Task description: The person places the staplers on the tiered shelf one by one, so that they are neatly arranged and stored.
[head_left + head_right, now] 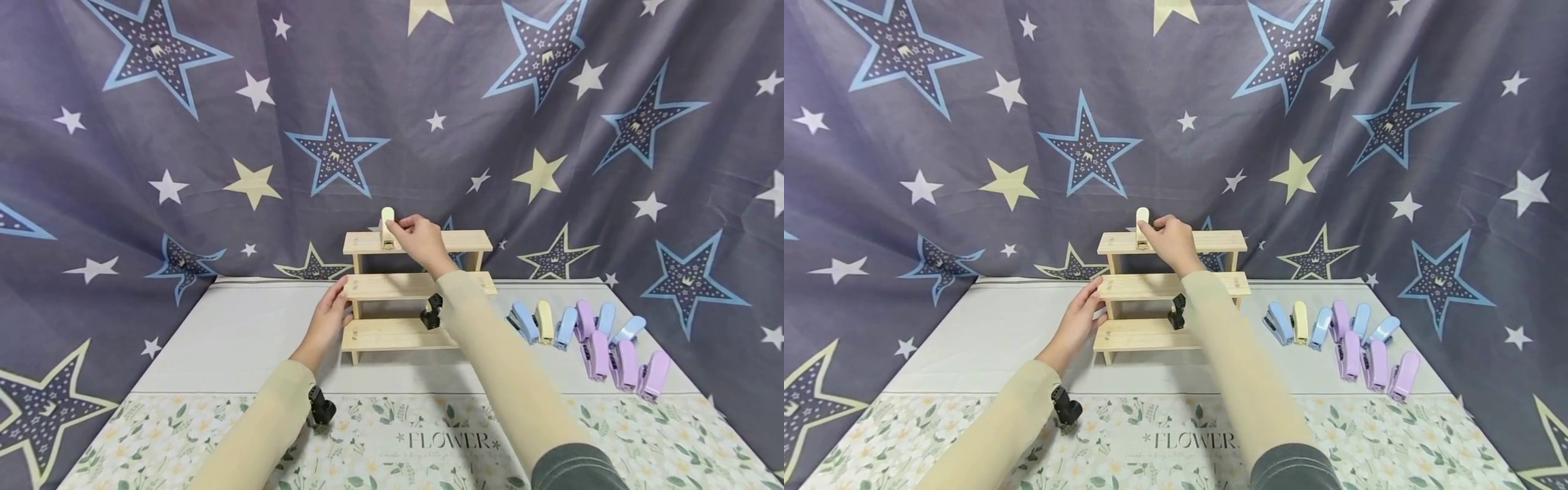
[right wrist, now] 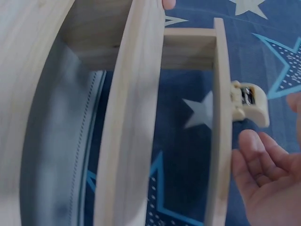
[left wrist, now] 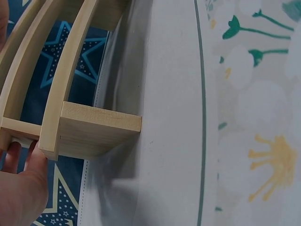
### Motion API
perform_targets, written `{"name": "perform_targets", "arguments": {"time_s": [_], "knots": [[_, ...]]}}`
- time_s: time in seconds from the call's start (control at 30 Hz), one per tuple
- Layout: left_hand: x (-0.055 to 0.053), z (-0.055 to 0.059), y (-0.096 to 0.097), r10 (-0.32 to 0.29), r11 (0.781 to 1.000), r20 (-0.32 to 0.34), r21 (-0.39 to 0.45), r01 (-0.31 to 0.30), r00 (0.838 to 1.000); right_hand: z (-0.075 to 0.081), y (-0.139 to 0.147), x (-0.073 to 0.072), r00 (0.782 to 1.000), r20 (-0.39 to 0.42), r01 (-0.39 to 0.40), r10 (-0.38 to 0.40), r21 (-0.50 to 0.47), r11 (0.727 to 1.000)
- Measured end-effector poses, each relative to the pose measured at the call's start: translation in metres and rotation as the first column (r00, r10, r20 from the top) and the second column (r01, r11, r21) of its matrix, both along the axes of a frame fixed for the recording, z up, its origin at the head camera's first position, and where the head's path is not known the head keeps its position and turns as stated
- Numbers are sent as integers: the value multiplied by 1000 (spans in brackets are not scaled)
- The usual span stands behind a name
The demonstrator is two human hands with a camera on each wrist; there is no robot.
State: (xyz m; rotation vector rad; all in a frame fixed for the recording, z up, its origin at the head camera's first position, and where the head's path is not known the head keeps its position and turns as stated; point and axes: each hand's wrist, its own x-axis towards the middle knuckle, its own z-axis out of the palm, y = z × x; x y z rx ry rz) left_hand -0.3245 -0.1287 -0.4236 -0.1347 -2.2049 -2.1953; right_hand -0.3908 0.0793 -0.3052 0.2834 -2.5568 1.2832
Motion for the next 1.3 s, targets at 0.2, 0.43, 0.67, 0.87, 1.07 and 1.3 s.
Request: {"name": "perform_targets", "arguments": {"time_s": [0.2, 0.43, 0.67, 0.87, 1.07, 1.3], "knots": [[-1, -2, -1, 7, 1000, -1, 2, -7, 1000, 4, 29, 7, 998, -3, -61, 61, 56, 997], [-1, -2, -1, 10, 1000, -4, -4, -10, 1000, 5, 72, 22, 997, -46, -50, 58, 150, 987], [10, 14, 0, -15, 1000, 22, 0, 15, 1000, -5, 115, 43, 999, -52, 17, -8, 189, 982], [3, 5, -1, -15, 1000, 19, 4, 15, 1000, -21, 152, 59, 997, -67, 49, -35, 226, 973], [0, -1, 0, 5, 1000, -12, -8, -5, 1000, -32, 186, 74, 994, -74, 93, -75, 275, 957], [0, -2, 1, 13, 1000, -12, -11, -14, 1000, -43, 226, 97, 994, -63, 109, -93, 336, 936]]}}
